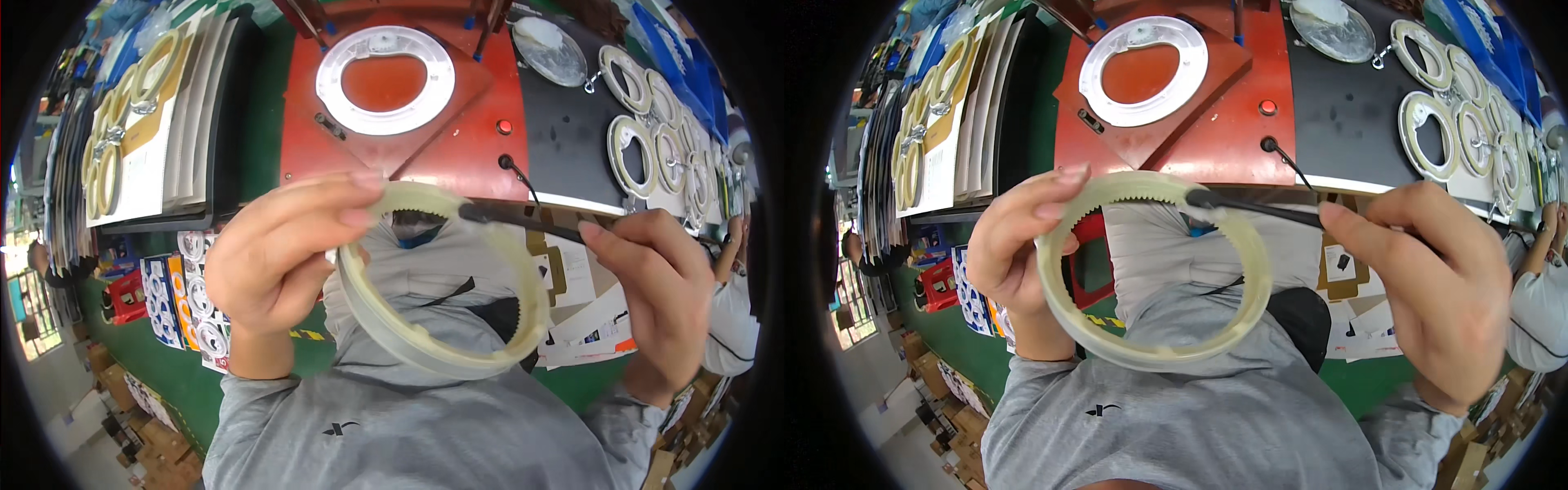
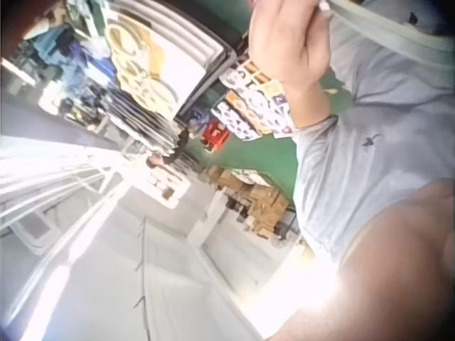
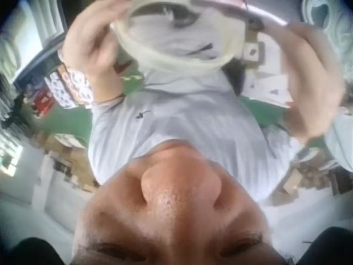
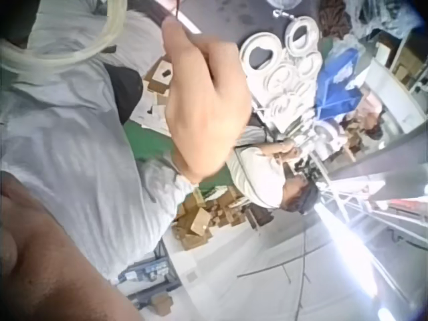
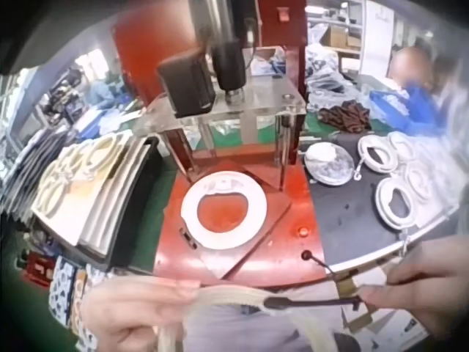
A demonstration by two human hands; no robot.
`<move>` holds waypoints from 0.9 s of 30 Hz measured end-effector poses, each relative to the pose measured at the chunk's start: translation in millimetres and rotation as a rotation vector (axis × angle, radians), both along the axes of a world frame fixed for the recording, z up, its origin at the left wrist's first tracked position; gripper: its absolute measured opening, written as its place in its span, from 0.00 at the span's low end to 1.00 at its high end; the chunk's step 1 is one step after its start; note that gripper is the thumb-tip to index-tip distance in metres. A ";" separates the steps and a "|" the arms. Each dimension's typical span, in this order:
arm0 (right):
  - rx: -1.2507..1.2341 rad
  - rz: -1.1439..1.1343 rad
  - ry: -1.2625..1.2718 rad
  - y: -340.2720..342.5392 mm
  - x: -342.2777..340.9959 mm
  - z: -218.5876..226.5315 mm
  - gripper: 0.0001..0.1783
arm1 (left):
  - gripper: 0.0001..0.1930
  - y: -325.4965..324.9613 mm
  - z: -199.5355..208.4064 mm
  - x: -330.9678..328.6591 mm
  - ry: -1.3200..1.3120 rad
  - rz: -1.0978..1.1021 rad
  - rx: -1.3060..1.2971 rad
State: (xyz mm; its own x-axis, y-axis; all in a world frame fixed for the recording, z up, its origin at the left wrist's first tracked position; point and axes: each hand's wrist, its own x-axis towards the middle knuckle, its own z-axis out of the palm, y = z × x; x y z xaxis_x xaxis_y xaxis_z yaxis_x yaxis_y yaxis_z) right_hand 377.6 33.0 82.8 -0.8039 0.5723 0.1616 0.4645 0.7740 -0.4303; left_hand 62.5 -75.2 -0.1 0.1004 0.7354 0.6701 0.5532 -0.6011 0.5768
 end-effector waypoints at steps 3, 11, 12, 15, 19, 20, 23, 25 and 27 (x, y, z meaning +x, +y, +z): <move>0.073 0.132 -0.157 -0.7 5.4 21.9 0.16 | 0.16 -0.3 13.1 3.3 0.181 -0.073 0.005; -0.337 0.381 -0.170 41.9 -1.9 17.3 0.12 | 0.17 0.4 36.5 25.4 0.487 -0.257 0.083; -0.459 0.416 -0.096 56.2 4.1 1.2 0.10 | 0.18 -0.9 38.9 24.2 0.495 -0.262 0.085; -0.831 0.266 0.053 72.2 47.0 -4.6 0.11 | 0.17 6.3 40.3 16.5 0.401 -0.299 0.093; -0.662 -0.482 0.649 79.0 47.8 -77.5 0.18 | 0.13 -5.4 26.2 -1.9 0.288 -0.084 -0.027; -0.599 -0.568 0.714 82.7 43.6 -97.3 0.17 | 0.13 -7.3 22.2 -4.5 0.239 -0.058 -0.049; -0.243 -0.727 0.581 91.5 21.5 -148.4 0.14 | 0.15 -10.5 12.2 -9.9 0.164 -0.016 -0.057; 0.136 -0.741 0.473 97.7 6.0 -173.3 0.12 | 0.17 -10.8 6.5 -7.9 0.072 0.089 -0.123; 0.317 -0.719 0.375 99.2 -6.3 -181.0 0.11 | 0.17 -9.7 5.8 -10.9 0.050 0.090 -0.112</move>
